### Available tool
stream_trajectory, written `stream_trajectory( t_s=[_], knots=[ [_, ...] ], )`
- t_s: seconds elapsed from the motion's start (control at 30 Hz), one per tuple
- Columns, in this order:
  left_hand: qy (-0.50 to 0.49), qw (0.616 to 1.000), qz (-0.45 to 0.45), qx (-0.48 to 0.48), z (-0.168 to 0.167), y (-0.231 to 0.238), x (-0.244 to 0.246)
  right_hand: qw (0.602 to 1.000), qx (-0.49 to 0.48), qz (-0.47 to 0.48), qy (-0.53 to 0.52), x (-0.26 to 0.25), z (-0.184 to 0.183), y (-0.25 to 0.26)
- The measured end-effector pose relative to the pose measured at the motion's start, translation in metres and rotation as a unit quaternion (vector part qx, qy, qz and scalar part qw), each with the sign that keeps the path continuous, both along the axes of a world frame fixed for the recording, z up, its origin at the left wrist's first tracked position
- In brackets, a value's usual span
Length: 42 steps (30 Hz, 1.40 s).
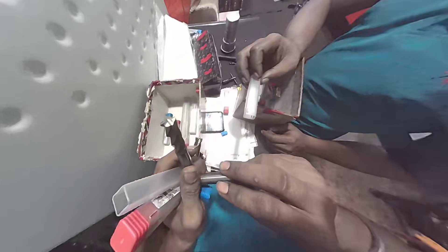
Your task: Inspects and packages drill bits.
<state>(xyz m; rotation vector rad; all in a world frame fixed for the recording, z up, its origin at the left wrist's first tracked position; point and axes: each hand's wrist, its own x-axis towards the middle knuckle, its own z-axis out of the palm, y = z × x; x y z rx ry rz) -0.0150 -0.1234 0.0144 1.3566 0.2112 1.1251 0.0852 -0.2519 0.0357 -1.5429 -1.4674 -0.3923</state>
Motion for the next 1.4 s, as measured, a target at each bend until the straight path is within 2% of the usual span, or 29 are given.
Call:
stream_trajectory(
  t_s=[0.23, 0.4, 0.5, 0.63, 0.83, 0.93, 1.07, 1.2, 1.4],
  knots=[
    [-0.001, 1.0, -0.009, -0.012, -0.004, 0.001, 0.001, 0.99, 0.01, 0.087, 0.115, 0.008, -0.007, 0.004],
    [0.017, 1.0, 0.006, 0.018, -0.006, 0.001, 0.002, 0.967, 0.009, 0.076, 0.241, 0.006, -0.009, 0.007],
    [0.019, 0.999, 0.02, 0.031, -0.011, 0.0, 0.001, 0.958, 0.003, 0.068, 0.278, 0.005, -0.011, 0.007],
    [0.011, 0.998, 0.033, 0.043, -0.015, 0.001, 0.005, 0.961, 0.004, 0.063, 0.269, 0.007, -0.012, 0.008],
    [-0.007, 1.0, 0.002, -0.007, -0.013, 0.002, 0.01, 0.996, 0.019, 0.005, 0.087, 0.002, -0.016, 0.016],
    [-0.019, 0.999, 0.004, -0.031, -0.016, 0.004, 0.01, 0.998, 0.012, 0.0, 0.065, 0.0, -0.017, 0.018],
    [-0.015, 0.999, 0.01, -0.039, -0.021, 0.006, 0.009, 0.986, 0.002, 0.032, 0.166, 0.002, -0.019, 0.018],
    [0.01, 1.0, 0.029, -0.004, -0.019, 0.01, 0.006, 0.948, -0.027, 0.088, 0.305, 0.006, -0.022, 0.016],
    [0.001, 0.999, 0.021, 0.025, -0.015, 0.006, -0.001, 0.917, -0.006, 0.125, 0.378, 0.0, -0.015, 0.011]
  ],
)
